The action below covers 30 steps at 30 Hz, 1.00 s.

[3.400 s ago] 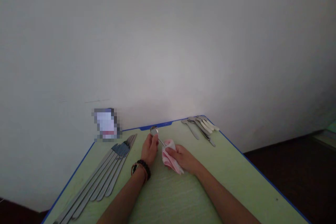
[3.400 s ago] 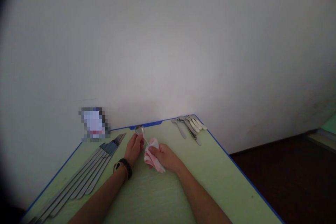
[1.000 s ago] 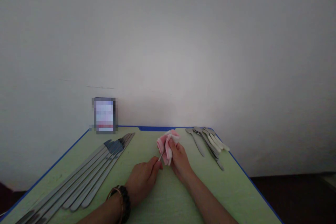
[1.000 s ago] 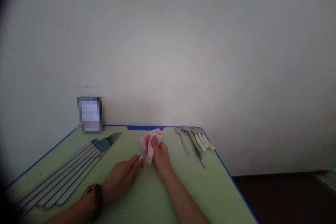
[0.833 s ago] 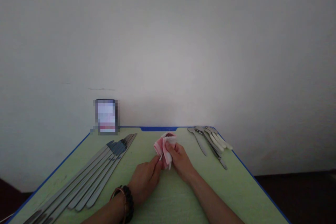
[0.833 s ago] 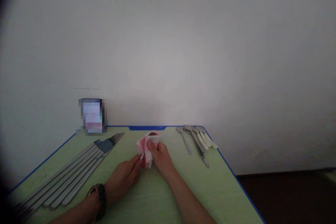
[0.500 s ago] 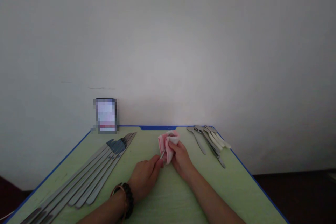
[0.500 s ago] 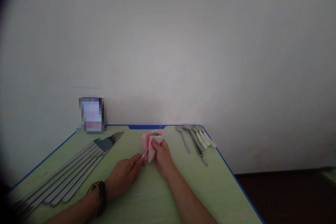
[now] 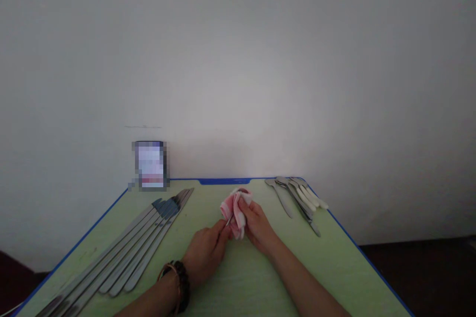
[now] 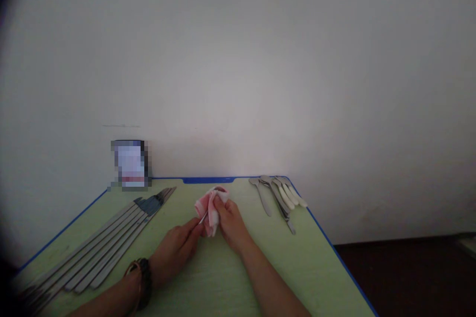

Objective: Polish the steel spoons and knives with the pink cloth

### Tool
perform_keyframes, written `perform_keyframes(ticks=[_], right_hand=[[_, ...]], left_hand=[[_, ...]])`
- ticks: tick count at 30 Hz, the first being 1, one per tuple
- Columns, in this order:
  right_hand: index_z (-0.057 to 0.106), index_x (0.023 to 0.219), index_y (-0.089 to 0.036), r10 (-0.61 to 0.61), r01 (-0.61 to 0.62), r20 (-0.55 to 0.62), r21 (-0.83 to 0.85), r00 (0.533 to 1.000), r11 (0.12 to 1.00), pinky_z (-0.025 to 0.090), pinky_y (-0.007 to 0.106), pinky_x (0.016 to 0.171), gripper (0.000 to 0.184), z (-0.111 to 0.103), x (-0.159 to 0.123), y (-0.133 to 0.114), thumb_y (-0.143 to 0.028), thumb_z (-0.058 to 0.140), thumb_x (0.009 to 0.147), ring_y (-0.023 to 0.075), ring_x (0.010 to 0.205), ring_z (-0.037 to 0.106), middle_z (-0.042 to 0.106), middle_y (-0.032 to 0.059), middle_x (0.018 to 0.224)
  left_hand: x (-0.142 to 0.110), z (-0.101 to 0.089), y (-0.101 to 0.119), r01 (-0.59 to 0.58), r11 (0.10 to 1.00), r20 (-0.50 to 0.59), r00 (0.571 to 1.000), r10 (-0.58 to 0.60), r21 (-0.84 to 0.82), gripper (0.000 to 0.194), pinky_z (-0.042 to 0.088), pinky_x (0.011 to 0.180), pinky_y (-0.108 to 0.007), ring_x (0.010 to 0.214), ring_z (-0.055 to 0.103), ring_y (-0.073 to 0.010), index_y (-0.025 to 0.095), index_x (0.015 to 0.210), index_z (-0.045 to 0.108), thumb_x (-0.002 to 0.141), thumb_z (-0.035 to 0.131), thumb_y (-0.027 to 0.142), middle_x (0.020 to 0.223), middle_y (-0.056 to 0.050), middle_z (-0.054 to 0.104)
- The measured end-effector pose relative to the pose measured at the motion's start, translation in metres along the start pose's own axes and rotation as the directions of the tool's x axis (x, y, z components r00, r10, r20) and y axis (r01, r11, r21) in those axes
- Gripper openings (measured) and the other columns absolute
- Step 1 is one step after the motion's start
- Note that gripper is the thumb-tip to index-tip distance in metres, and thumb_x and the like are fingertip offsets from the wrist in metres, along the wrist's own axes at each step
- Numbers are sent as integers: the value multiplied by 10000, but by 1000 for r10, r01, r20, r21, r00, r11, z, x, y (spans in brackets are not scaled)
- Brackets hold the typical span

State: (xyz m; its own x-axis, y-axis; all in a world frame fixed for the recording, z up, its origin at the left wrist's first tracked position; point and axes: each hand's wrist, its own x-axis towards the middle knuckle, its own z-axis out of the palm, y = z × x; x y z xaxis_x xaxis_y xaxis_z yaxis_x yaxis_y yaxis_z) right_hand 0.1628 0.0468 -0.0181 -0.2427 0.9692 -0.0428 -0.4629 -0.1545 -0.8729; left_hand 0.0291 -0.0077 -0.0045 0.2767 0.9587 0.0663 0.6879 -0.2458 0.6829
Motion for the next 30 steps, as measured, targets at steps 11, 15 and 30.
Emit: perform_keyframes(ticks=[11,15,30], right_hand=[[639,832,-176,-58,89,-149,212,987,973,438,276,621,372,4,6,-6,-515,642,678,151,652,580,667,29,750],[627,733,-146,39,-35,-29,144,999,989,389,219,510,296,4,1,-8,-421,703,657,101,520,512,615,-1,595],[612,779,-180,76,-98,159,136,984,986,420,248,522,275,3,-10,-11,-434,671,692,119,504,515,582,-20,560]], left_hand=[[-2,-1,4,-19,995,47,999,23,-102,373,290,504,-228,498,430,-130,196,784,568,903,283,405,515,43,429],[-3,1,6,54,933,42,998,-41,-357,421,286,458,-220,459,360,-105,200,648,431,878,265,512,503,62,373],[7,10,-2,153,611,67,985,-161,-777,438,212,326,-161,359,224,-43,203,648,377,772,408,622,487,116,264]])
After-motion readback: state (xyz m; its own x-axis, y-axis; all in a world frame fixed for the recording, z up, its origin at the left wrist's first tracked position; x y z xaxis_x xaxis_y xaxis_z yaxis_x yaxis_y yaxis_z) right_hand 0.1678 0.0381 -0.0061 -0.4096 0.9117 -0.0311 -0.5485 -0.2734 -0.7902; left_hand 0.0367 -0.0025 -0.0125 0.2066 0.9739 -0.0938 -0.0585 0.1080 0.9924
